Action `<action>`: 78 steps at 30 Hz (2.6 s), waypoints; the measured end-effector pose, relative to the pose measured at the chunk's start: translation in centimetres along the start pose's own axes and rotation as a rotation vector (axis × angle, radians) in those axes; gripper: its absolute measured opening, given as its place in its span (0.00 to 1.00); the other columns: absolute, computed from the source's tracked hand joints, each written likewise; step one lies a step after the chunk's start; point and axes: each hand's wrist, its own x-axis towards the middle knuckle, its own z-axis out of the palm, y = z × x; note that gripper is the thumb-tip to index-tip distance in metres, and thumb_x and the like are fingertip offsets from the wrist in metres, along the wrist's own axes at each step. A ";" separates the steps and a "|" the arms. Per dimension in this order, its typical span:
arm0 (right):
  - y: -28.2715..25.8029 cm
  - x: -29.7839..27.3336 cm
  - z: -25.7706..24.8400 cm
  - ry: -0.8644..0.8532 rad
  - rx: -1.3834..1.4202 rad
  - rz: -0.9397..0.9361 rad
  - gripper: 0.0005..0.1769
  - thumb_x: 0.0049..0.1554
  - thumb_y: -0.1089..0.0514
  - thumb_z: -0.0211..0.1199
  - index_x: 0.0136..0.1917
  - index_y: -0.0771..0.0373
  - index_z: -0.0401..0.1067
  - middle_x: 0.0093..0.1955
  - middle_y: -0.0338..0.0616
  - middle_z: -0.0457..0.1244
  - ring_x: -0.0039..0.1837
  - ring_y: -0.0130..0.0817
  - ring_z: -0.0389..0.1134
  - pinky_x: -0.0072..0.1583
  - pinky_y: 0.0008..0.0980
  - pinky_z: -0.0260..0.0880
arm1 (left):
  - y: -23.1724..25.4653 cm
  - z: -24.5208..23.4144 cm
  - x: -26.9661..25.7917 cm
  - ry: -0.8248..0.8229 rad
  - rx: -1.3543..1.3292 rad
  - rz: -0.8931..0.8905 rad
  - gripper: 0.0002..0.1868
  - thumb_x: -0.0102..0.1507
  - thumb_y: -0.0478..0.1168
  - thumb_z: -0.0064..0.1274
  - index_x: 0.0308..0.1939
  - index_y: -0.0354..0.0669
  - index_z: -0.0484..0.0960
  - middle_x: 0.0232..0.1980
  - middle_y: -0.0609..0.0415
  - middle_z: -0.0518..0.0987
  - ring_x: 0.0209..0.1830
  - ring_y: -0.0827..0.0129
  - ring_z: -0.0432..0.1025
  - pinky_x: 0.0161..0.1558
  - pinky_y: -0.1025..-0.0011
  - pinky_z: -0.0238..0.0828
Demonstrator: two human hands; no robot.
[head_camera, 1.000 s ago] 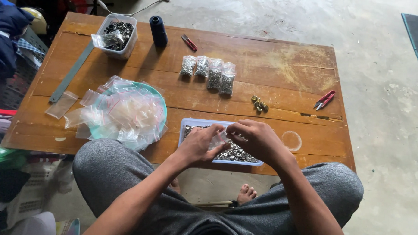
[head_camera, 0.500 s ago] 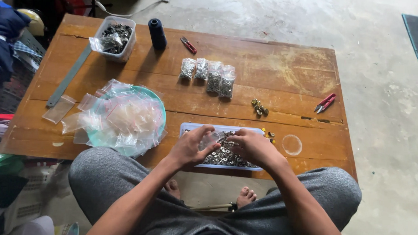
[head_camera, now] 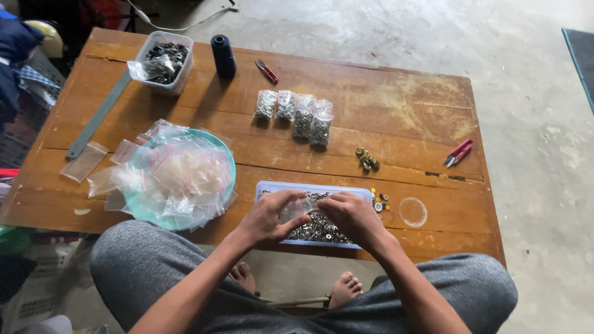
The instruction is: Packaging small metal eyelets into plastic bags
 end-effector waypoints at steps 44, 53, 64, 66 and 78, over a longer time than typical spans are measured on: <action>-3.2 0.5 1.4 0.490 0.422 0.173 0.09 0.51 0.65 0.72 0.45 0.54 0.80 0.35 0.42 0.72 0.38 0.39 0.74 0.42 0.33 0.76 | 1.1 1.4 -1.6 0.146 0.135 0.000 0.23 0.58 0.54 0.64 0.52 0.52 0.80 0.38 0.45 0.84 0.38 0.47 0.80 0.43 0.54 0.77; -5.8 1.1 -0.1 0.453 0.356 0.070 0.10 0.54 0.66 0.69 0.48 0.53 0.82 0.41 0.41 0.72 0.40 0.39 0.73 0.44 0.34 0.76 | 0.8 1.4 -1.8 0.114 0.145 -0.009 0.22 0.58 0.53 0.63 0.53 0.54 0.79 0.39 0.48 0.84 0.39 0.49 0.80 0.44 0.55 0.77; -3.9 0.3 0.7 0.472 0.358 0.139 0.10 0.56 0.64 0.68 0.50 0.52 0.82 0.41 0.40 0.73 0.41 0.39 0.74 0.44 0.34 0.75 | 0.8 1.7 -1.8 0.152 0.139 -0.106 0.20 0.59 0.57 0.61 0.52 0.59 0.79 0.37 0.48 0.84 0.37 0.47 0.80 0.42 0.53 0.76; -2.5 0.0 1.9 0.394 0.186 0.168 0.06 0.59 0.58 0.68 0.51 0.54 0.80 0.40 0.44 0.71 0.43 0.45 0.74 0.45 0.41 0.76 | 0.9 1.6 -1.7 0.140 0.151 -0.110 0.19 0.59 0.55 0.61 0.51 0.60 0.78 0.36 0.49 0.84 0.36 0.48 0.80 0.42 0.54 0.77; -0.7 -1.2 4.4 0.197 0.101 0.140 0.08 0.51 0.60 0.72 0.46 0.58 0.77 0.42 0.50 0.67 0.48 0.54 0.71 0.51 0.47 0.74 | 0.5 2.0 -1.8 0.165 0.210 -0.100 0.22 0.60 0.57 0.60 0.52 0.54 0.78 0.38 0.46 0.84 0.38 0.46 0.79 0.44 0.52 0.75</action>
